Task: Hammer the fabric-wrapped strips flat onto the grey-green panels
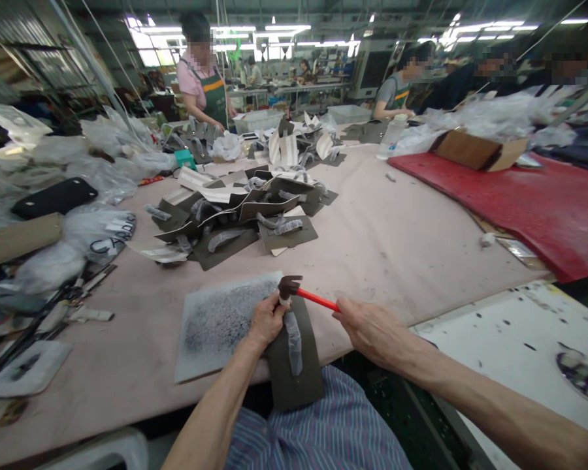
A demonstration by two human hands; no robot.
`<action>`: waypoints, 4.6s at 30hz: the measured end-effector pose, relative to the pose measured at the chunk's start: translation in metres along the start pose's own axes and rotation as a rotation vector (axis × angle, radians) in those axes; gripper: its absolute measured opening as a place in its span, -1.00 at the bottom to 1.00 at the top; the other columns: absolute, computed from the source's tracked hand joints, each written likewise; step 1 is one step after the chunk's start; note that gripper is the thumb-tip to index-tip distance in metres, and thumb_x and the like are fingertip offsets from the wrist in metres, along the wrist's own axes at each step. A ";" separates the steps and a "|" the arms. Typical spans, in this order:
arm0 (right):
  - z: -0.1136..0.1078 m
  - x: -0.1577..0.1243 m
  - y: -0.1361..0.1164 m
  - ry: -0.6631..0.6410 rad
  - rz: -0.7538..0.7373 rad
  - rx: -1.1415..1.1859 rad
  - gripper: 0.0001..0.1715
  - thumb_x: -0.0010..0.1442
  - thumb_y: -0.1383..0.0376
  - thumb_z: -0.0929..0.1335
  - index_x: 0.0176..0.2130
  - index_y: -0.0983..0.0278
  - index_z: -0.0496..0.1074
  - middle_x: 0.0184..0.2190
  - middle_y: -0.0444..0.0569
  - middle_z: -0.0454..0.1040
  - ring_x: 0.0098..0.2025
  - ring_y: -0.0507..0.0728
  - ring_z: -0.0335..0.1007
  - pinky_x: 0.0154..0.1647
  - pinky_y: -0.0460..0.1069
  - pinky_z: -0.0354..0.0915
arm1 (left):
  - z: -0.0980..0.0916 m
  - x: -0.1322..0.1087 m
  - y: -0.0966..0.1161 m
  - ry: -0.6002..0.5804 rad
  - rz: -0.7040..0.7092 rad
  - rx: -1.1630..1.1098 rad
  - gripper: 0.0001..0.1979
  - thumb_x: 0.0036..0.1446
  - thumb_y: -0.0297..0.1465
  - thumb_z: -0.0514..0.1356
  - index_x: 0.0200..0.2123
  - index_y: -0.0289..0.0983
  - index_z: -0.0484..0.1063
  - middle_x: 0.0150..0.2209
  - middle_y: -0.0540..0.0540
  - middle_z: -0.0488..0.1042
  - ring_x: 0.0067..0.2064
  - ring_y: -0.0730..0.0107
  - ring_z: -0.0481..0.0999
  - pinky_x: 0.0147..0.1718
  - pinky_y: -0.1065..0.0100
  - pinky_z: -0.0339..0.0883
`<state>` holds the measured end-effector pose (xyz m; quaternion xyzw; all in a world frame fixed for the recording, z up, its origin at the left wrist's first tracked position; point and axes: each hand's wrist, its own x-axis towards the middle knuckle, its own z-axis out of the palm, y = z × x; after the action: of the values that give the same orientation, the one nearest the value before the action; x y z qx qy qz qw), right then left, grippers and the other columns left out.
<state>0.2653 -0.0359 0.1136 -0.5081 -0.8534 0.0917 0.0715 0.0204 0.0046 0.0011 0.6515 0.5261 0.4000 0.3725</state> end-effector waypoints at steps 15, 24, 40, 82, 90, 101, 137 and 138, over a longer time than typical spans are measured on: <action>0.066 0.015 0.011 0.107 -0.003 0.016 -0.40 0.27 0.42 0.26 0.27 0.32 0.12 0.23 0.22 0.19 0.15 0.27 0.20 0.08 0.11 0.16 | -0.001 0.001 0.000 0.049 -0.014 -0.124 -0.86 0.09 -0.39 0.22 -0.25 -0.26 0.52 -0.30 -0.02 0.59 -0.24 0.34 0.54 -0.19 0.38 0.37; 0.049 0.036 -0.063 -0.061 -0.446 -0.149 -0.84 0.18 0.42 0.29 -0.18 0.32 0.37 -0.13 0.12 0.38 -0.12 0.24 0.27 -0.04 0.15 0.17 | -0.003 0.018 0.007 0.358 -0.240 -0.513 -0.63 -0.14 -0.28 0.41 -0.26 -0.35 0.50 -0.34 -0.08 0.59 -0.33 0.37 0.56 -0.27 0.37 0.44; 0.069 0.029 -0.092 -0.170 0.272 0.194 -0.61 0.38 0.11 0.23 0.02 0.33 0.36 -0.28 0.15 0.56 -0.22 0.31 0.54 -0.26 0.04 0.29 | -0.013 0.017 0.017 0.290 -0.153 -0.457 -0.68 -0.06 -0.23 0.38 -0.29 -0.32 0.48 -0.32 -0.08 0.60 -0.27 0.33 0.58 -0.17 0.33 0.46; 0.016 0.021 -0.010 0.205 0.269 0.585 -0.63 0.37 0.06 0.11 -0.35 0.22 0.18 -0.58 -0.15 0.28 -0.56 0.04 0.21 -0.52 -0.08 0.07 | -0.016 0.009 0.006 -0.059 0.008 -0.098 -0.89 0.19 -0.42 0.12 -0.26 -0.26 0.45 -0.32 -0.04 0.52 -0.25 0.33 0.48 -0.21 0.36 0.32; -0.034 0.027 -0.008 0.094 -0.022 0.121 -0.75 0.40 0.23 0.17 -0.33 0.25 0.22 -0.61 -0.17 0.26 -0.63 0.01 0.06 -0.54 -0.04 -0.16 | -0.011 0.003 -0.002 -0.018 -0.013 -0.070 -0.88 0.20 -0.42 0.13 -0.23 -0.27 0.46 -0.32 -0.03 0.53 -0.26 0.34 0.49 -0.21 0.36 0.31; -0.001 0.012 -0.013 0.033 -0.079 0.106 -0.73 0.42 0.23 0.14 -0.32 0.24 0.23 -0.59 -0.12 0.34 -0.63 0.03 0.11 -0.53 -0.01 -0.19 | -0.010 0.003 -0.006 0.009 -0.004 -0.022 -0.88 0.17 -0.38 0.16 -0.35 -0.27 0.48 -0.44 -0.01 0.48 -0.38 0.37 0.44 -0.32 0.38 0.31; 0.058 0.033 -0.082 0.030 -0.086 -0.171 -0.86 0.22 0.47 0.22 -0.22 0.31 0.31 -0.23 0.13 0.40 -0.25 0.23 0.36 -0.17 0.12 0.23 | -0.053 0.017 0.039 0.573 -0.087 -0.576 -0.65 -0.13 -0.29 0.44 -0.28 -0.33 0.51 -0.37 -0.07 0.59 -0.32 0.38 0.58 -0.24 0.37 0.47; 0.052 0.035 -0.082 0.023 -0.022 -0.153 -0.87 0.25 0.45 0.21 -0.23 0.31 0.31 -0.27 0.12 0.41 -0.28 0.22 0.38 -0.22 0.10 0.23 | -0.062 0.016 0.047 0.601 -0.040 -0.539 -0.64 -0.11 -0.28 0.44 -0.26 -0.33 0.51 -0.34 -0.08 0.60 -0.30 0.37 0.59 -0.21 0.35 0.48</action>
<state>0.1674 -0.0479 0.0829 -0.5038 -0.8625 0.0198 0.0431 -0.0164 0.0169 0.0707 0.3743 0.5003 0.6890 0.3672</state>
